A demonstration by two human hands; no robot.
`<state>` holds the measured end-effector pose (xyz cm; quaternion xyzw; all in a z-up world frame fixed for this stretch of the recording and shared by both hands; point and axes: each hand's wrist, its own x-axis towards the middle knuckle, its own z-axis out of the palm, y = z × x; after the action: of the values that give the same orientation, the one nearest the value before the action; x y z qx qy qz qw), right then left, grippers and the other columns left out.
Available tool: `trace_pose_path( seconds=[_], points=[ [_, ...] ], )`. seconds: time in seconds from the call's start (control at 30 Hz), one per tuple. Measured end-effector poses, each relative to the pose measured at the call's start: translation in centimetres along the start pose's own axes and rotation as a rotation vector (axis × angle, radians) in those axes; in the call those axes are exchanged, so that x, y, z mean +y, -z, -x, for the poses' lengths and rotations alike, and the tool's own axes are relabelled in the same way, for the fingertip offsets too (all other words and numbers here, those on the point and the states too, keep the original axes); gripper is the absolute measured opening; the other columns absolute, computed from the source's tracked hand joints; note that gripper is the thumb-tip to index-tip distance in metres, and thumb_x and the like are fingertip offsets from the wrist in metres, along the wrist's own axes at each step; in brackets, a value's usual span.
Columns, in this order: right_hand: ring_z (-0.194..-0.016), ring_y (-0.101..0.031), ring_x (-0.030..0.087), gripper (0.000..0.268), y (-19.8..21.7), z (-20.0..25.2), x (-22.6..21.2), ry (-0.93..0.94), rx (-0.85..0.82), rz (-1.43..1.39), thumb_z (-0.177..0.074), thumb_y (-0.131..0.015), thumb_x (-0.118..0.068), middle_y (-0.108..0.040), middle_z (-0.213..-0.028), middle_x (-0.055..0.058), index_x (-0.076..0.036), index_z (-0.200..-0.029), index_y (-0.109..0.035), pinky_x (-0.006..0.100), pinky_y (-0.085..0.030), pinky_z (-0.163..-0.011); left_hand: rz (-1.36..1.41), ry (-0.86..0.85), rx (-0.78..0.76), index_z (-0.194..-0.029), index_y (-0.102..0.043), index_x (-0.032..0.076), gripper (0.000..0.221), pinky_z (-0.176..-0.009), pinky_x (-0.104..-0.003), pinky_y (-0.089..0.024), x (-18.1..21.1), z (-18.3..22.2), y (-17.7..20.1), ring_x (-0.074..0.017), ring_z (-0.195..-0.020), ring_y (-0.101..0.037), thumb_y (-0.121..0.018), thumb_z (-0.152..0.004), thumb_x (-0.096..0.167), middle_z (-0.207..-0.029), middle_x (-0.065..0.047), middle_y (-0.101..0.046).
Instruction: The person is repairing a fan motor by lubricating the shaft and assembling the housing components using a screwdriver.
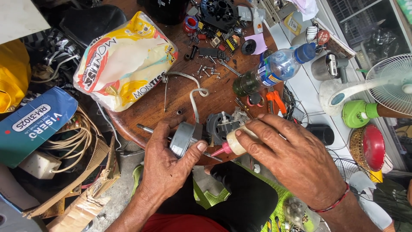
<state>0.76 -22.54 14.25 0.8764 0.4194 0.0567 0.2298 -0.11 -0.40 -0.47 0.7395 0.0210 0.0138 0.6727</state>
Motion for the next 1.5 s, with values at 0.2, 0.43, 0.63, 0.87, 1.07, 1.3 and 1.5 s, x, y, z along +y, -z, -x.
trace_pose_path(
  seconds=[0.2, 0.43, 0.63, 0.87, 1.07, 1.3, 1.5],
  points=[
    [-0.118, -0.060, 0.030, 0.034, -3.7, 2.0, 0.2, -0.127, 0.057, -0.183, -0.095, -0.069, -0.016, -0.067, -0.127, 0.008, -0.012, -0.128, -0.068, 0.041, -0.051, -0.106, -0.018, 0.053, -0.011, -0.126, -0.061, 0.008, 0.069, -0.066, -0.034, -0.057, -0.6, 0.0, 0.1, -0.0184, -0.084, -0.071, -0.070, -0.077, 0.056, -0.108, -0.007, -0.076],
    [-0.115, -0.070, 0.028, 0.066, -12.2, -0.3, -1.5, -0.757, 0.379, -1.289, -0.086, -0.076, 0.000, -0.059, -0.133, 0.020, -0.004, -0.139, -0.037, 0.037, -0.062, -0.099, 0.341, 0.327, 0.098, -0.121, -0.065, 0.006, 0.055, -0.064, -0.030, -0.055, -2.9, 0.4, 1.0, -0.0192, -0.079, -0.066, -0.069, -0.079, 0.041, -0.102, -0.011, -0.072],
    [-0.117, -0.071, 0.029, 0.063, -16.6, -8.5, 0.6, -1.001, 0.150, -1.226, -0.084, -0.082, -0.014, -0.063, -0.139, 0.017, -0.005, -0.135, -0.047, 0.041, -0.064, -0.094, 0.590, 0.444, 0.181, -0.123, -0.064, 0.002, 0.049, -0.080, -0.035, -0.056, -3.0, 1.4, 0.8, -0.0248, -0.090, -0.070, -0.068, -0.083, 0.028, -0.104, -0.015, -0.073],
    [-0.130, -0.064, 0.034, 0.059, -17.8, -9.9, 1.5, -1.010, -0.012, -1.186, -0.088, -0.080, -0.020, -0.058, -0.147, 0.020, 0.000, -0.134, -0.049, 0.046, -0.055, -0.107, 0.662, 0.471, 0.243, -0.125, -0.062, 0.000, 0.055, -0.080, -0.039, -0.057, -3.2, 1.1, 1.2, -0.0289, -0.092, -0.071, -0.068, -0.079, 0.030, -0.105, -0.019, -0.073],
    [-0.141, -0.045, 0.040, 0.094, -12.5, -2.4, -2.4, -0.881, -0.380, -0.845, -0.085, -0.046, -0.076, -0.042, -0.160, 0.017, -0.014, -0.156, -0.038, 0.061, -0.047, -0.103, 0.845, 0.353, 0.293, -0.124, -0.060, 0.003, 0.053, -0.078, -0.042, -0.059, -4.4, 0.8, 0.9, -0.0328, -0.098, -0.072, -0.072, -0.081, 0.033, -0.113, -0.022, -0.073],
    [-0.111, -0.067, 0.035, 0.061, -15.9, 0.7, -5.3, -0.808, -0.016, -0.769, -0.092, -0.074, -0.041, -0.066, -0.128, 0.021, -0.007, -0.140, -0.059, 0.050, -0.060, -0.088, 0.801, 0.356, 0.392, -0.121, -0.063, 0.003, 0.043, -0.081, -0.035, -0.059, -3.6, 1.0, -0.5, -0.0242, -0.095, -0.071, -0.068, -0.087, 0.028, -0.108, -0.014, -0.072],
    [-0.134, -0.055, 0.030, 0.039, -19.0, 5.6, -7.9, -0.770, 0.874, -2.304, -0.109, -0.058, -0.017, -0.057, -0.150, 0.013, -0.009, -0.146, -0.057, 0.056, -0.051, -0.109, 0.388, 0.272, 0.270, -0.129, -0.053, 0.007, 0.051, -0.072, -0.031, -0.061, -2.9, 1.5, -1.1, -0.0229, -0.095, -0.069, -0.069, -0.087, 0.030, -0.123, -0.014, -0.067]
  ],
)
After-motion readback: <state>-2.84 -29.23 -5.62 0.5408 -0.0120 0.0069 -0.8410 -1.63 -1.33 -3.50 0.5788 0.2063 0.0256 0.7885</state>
